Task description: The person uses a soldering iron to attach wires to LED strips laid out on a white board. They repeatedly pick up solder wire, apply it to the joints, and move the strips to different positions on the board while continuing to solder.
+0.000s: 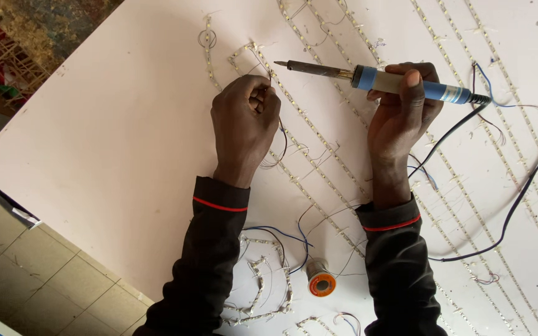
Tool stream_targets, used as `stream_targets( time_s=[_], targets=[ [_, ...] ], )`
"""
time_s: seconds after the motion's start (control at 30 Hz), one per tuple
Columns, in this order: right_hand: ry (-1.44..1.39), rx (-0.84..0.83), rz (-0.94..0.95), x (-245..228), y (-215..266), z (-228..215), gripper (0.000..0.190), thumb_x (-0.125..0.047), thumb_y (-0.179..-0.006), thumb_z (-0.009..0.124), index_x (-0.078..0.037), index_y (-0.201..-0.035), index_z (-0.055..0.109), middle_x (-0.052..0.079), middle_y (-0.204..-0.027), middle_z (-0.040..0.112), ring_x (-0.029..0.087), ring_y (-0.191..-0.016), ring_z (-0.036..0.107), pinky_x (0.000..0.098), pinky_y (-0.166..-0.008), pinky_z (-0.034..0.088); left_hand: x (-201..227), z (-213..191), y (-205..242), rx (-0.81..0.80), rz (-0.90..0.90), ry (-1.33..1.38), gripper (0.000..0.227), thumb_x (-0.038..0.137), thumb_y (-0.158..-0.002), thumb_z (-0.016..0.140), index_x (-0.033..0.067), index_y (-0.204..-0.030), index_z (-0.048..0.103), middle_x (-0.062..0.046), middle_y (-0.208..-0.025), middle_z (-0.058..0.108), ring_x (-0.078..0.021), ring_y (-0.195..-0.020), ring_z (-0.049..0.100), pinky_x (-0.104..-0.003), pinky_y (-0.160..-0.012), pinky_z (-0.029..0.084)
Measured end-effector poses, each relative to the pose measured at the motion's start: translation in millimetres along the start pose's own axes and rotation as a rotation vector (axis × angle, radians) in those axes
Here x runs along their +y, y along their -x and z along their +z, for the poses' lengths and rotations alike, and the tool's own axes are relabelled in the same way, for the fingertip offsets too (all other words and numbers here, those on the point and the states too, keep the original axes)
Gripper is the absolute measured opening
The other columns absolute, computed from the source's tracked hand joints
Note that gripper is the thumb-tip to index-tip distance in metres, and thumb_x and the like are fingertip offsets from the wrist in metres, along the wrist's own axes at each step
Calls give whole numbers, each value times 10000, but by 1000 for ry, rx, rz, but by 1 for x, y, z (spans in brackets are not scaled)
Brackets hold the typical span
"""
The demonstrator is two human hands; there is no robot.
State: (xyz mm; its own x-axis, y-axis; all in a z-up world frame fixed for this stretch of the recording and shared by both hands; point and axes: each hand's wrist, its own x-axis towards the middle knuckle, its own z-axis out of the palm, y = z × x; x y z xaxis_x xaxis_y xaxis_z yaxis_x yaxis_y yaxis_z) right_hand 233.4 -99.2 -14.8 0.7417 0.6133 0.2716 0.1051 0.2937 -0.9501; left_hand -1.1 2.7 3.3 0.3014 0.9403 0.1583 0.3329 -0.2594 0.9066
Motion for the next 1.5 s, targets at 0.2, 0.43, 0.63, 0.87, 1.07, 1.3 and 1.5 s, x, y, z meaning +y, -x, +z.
stream_targets(
  time_s=[0.2,0.43,0.63,0.87,1.07,1.3,1.5],
  targets=[
    [-46,55,138,-22,-1,10,428,-424,-1066,727,2,-1020,712,119,-928,706,248,-622,627,336,-570,500,15,-7,-3,-42,29,-56,91,40,-1004,718,88,-927,711,-21,-811,736,-176,-724,655,-349,-682,559],
    [-185,139,233,-25,-8,9,472,-468,-998,724,4,-1003,739,170,-646,607,257,-567,584,370,-580,439,23,-25,-12,-73,-50,72,148,136,-1000,693,106,-855,692,19,-742,732,-97,-658,632,-292,-622,522],
    [-254,168,288,-21,-13,5,452,-468,-983,690,-21,-935,741,105,-623,551,215,-556,515,374,-571,418,30,-59,-16,-279,-109,297,158,208,-1007,684,66,-960,736,-14,-826,768,-127,-622,765,-272,-579,693],
    [-287,150,248,-22,-13,5,462,-468,-978,682,-10,-937,725,145,-618,564,270,-523,512,383,-569,426,50,-109,6,-301,6,225,142,151,-1061,643,58,-975,706,-14,-819,693,-109,-712,680,-268,-636,630],
    [-355,181,183,-9,-12,-4,363,-326,-958,621,-77,-699,571,144,-539,529,278,-486,488,431,-550,417,62,-106,16,-212,-13,389,97,151,-1066,677,74,-1067,736,-74,-902,755,-138,-756,742,-254,-651,617],
    [-362,258,193,-28,-9,-2,336,-252,-949,586,-53,-679,611,165,-586,601,280,-535,524,397,-601,444,113,-106,23,-626,479,232,83,44,-1139,651,67,-1085,710,-16,-1021,704,-123,-891,604,-306,-778,488],
    [-426,244,111,2,-19,-14,301,-184,-965,580,-83,-682,582,141,-584,592,265,-543,525,399,-584,417,36,-52,94,-1125,638,-184,245,122,-937,858,137,-1181,859,-33,-1209,603,-272,-1127,530,-447,-1020,492]
  ],
)
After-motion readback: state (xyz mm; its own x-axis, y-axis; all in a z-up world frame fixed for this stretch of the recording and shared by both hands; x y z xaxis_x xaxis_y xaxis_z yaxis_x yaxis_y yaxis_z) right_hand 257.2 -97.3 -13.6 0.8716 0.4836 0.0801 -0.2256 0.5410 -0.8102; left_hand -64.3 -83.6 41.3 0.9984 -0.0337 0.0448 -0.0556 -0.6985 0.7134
